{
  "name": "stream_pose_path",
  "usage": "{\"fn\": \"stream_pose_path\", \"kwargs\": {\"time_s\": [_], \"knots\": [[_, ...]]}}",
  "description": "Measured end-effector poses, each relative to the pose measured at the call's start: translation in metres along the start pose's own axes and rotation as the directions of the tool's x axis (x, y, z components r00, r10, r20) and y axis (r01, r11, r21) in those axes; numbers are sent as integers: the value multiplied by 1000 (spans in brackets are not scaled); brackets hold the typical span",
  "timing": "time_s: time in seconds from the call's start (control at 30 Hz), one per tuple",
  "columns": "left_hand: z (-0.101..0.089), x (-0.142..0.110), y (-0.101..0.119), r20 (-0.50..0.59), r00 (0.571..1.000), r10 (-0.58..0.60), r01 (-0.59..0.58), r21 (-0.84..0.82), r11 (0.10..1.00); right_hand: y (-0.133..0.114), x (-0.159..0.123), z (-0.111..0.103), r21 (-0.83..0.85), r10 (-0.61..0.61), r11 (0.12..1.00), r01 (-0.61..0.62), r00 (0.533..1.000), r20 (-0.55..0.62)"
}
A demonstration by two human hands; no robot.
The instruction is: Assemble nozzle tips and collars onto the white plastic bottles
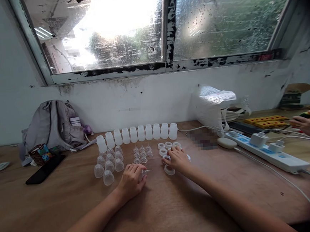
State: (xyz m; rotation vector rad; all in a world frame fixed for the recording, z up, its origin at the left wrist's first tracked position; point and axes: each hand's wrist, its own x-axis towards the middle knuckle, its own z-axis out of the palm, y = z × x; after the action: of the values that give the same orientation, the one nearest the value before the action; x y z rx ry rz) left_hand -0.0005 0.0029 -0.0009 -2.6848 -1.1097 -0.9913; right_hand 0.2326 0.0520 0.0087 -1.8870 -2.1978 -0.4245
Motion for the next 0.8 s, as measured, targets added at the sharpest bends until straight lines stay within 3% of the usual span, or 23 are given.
{"fn": "stream_pose_path", "kwargs": {"time_s": [0.53,0.67,0.73,0.8], "knots": [[-4,0,3,-32,999,8,-10,-52,999,-3,0,5,162,3,987,-8,999,33],[-2,0,3,-39,993,-109,99,-217,971,-4,0,0,222,12,975,-18,1000,26],[-2,1,4,-15,975,-223,203,-356,912,-7,-1,-5,372,-7,928,11,1000,-12],[-1,2,3,22,951,-308,280,-481,831,-13,-4,-10,635,-49,770,60,998,-35]]}}
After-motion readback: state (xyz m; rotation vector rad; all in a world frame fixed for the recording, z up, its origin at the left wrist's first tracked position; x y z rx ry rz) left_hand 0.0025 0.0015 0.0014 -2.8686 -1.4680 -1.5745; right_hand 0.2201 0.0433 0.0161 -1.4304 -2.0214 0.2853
